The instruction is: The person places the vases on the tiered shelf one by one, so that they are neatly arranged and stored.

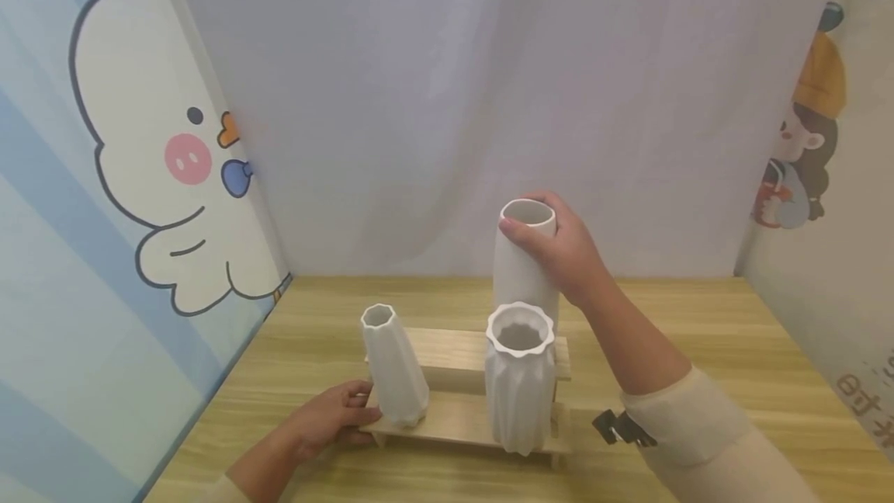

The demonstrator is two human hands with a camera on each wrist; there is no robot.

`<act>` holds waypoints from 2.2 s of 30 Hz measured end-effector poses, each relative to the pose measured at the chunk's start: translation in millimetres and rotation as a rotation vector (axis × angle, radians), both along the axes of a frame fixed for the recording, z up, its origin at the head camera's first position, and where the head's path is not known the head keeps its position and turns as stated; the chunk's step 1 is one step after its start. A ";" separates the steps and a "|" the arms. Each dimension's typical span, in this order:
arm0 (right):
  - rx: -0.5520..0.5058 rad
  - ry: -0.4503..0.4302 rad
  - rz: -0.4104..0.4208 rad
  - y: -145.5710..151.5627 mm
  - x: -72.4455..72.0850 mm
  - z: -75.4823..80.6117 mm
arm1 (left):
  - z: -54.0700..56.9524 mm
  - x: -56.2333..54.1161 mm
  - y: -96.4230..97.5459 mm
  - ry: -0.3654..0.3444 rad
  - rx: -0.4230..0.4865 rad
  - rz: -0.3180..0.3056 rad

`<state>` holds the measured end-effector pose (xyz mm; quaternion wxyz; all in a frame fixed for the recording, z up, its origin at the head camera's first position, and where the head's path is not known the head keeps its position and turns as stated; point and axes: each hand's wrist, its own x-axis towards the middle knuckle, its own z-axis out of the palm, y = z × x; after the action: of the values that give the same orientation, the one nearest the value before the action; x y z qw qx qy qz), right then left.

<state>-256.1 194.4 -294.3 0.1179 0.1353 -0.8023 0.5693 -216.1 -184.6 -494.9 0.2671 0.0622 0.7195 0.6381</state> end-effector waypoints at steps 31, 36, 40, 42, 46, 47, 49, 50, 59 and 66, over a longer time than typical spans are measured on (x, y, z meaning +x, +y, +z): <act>0.004 0.039 -0.099 -5.8 5.0 -3.6 | -5.1 -1.6 0.4 0.002 0.012 0.004; 0.005 0.041 -0.105 -7.3 4.4 -3.0 | -5.6 -2.6 -1.2 0.005 0.019 0.006; 0.004 0.043 -0.099 -8.2 4.8 -2.7 | -5.3 -2.3 -1.9 0.003 0.030 0.001; 0.004 0.046 -0.097 -8.0 5.3 -2.8 | -5.4 -2.2 -2.0 0.000 0.042 -0.003; -0.005 0.042 -0.080 -6.5 5.8 -2.9 | -5.5 -2.8 -2.3 -0.009 0.058 -0.008; -0.009 0.039 -0.072 -6.0 5.9 -2.9 | -5.6 -3.0 -2.5 -0.008 0.058 -0.007; -0.022 0.032 -0.049 -4.3 6.1 -2.8 | -5.6 -3.3 -2.6 -0.010 0.058 -0.006; -0.029 0.029 -0.037 -3.5 6.3 -2.6 | -5.6 -3.4 -2.4 -0.010 0.057 -0.006; -0.044 0.033 0.027 1.1 7.6 -0.6 | -3.5 -1.9 -1.7 -0.007 0.058 -0.015; -0.057 0.081 0.070 5.9 10.0 -6.1 | -1.3 -0.4 -1.7 0.004 0.042 -0.023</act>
<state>-246.1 200.2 -300.4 0.1341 0.1825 -0.7753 0.5896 -216.5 -186.3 -496.3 0.2716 0.0773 0.7057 0.6498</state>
